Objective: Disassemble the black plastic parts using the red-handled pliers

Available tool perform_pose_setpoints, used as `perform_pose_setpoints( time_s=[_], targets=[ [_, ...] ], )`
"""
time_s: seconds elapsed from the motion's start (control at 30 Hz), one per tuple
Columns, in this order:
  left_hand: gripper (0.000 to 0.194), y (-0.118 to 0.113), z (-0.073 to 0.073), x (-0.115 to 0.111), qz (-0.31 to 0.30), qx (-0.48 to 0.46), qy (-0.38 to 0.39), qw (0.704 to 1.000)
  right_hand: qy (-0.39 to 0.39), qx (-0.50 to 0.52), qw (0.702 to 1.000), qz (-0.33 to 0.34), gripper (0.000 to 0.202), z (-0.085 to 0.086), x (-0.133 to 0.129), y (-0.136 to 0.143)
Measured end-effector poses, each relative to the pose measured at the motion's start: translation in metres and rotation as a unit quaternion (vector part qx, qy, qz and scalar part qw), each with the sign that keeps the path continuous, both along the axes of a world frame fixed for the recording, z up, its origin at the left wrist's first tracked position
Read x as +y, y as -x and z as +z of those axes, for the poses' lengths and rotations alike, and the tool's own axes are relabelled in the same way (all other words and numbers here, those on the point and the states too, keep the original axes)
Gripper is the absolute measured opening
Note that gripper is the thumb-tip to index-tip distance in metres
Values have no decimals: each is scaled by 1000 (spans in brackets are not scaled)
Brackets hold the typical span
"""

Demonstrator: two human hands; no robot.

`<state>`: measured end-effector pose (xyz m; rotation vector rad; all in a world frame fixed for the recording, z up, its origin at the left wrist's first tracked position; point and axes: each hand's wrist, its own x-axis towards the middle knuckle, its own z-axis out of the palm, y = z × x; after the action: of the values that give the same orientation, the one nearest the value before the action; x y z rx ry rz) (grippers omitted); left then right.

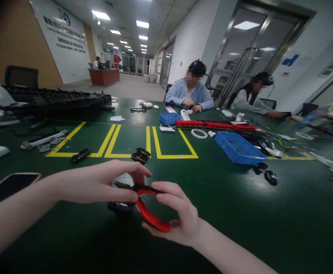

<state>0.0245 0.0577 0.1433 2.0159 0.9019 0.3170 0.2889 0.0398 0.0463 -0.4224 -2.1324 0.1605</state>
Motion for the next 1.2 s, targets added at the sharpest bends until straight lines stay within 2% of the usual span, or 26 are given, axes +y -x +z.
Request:
perform_pose_setpoints(
  time_s=[0.13, 0.3, 0.57, 0.67, 0.77, 0.87, 1.07, 1.2],
  targets=[
    [42, -13, -9, 5, -25, -22, 41, 999, -3, -4, 1000, 13, 79, -1, 1, -1],
    [30, -22, -17, 10, -70, -27, 89, 993, 3, -13, 999, 31, 81, -1, 0, -1],
    [50, -19, -25, 13, -46, -51, 172, 983, 39, -23, 999, 15, 92, -4, 5, -2],
    [51, -18, -25, 11, -53, -48, 157, 985, 17, -22, 1000, 14, 90, -5, 7, -2],
    [44, -20, -23, 7, -65, -37, 127, 989, -3, -21, 1000, 13, 90, -5, 6, -3],
    [40, -19, -20, 4, -67, -34, 134, 988, -3, -22, 1000, 8, 94, -4, 5, -5],
    [48, -12, -21, 0, -66, -34, 101, 992, -23, -11, 1000, -3, 91, -4, 7, -3],
    [50, -8, -20, -1, -69, -17, 117, 991, -27, -18, 999, 11, 88, -4, 6, 1]
  ],
)
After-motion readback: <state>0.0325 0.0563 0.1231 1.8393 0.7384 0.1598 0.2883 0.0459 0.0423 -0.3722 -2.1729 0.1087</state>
